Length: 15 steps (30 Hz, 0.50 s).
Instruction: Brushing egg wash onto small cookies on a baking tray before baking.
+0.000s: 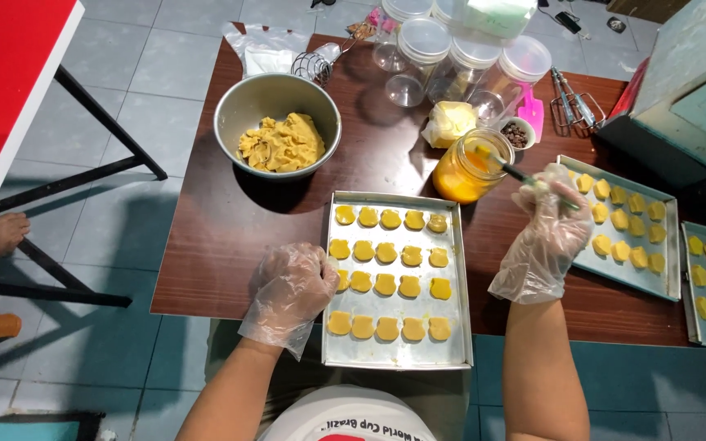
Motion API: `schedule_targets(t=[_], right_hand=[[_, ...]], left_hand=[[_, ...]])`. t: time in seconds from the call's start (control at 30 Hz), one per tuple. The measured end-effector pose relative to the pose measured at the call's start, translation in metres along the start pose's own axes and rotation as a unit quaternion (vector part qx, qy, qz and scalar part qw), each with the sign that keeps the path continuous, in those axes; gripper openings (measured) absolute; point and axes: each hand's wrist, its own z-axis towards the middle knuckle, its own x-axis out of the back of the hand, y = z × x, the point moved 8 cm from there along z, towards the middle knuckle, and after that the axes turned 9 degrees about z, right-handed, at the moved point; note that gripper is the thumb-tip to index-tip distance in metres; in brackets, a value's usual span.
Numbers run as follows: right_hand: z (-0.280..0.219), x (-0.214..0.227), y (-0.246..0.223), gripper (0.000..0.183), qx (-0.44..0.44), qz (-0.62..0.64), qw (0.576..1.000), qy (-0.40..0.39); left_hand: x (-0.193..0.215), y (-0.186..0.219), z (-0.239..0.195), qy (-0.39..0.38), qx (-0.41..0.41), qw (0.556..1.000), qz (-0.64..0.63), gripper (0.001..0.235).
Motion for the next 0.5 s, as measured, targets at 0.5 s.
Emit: schedule_targets(t=[0.5], right_hand=[[-0.022, -0.022, -0.042, 0.019, 0.031, -0.003, 0.999, 0.016]], left_hand=[[0.005, 0.002, -0.005, 0.012, -0.019, 1.0, -0.013, 0.022]])
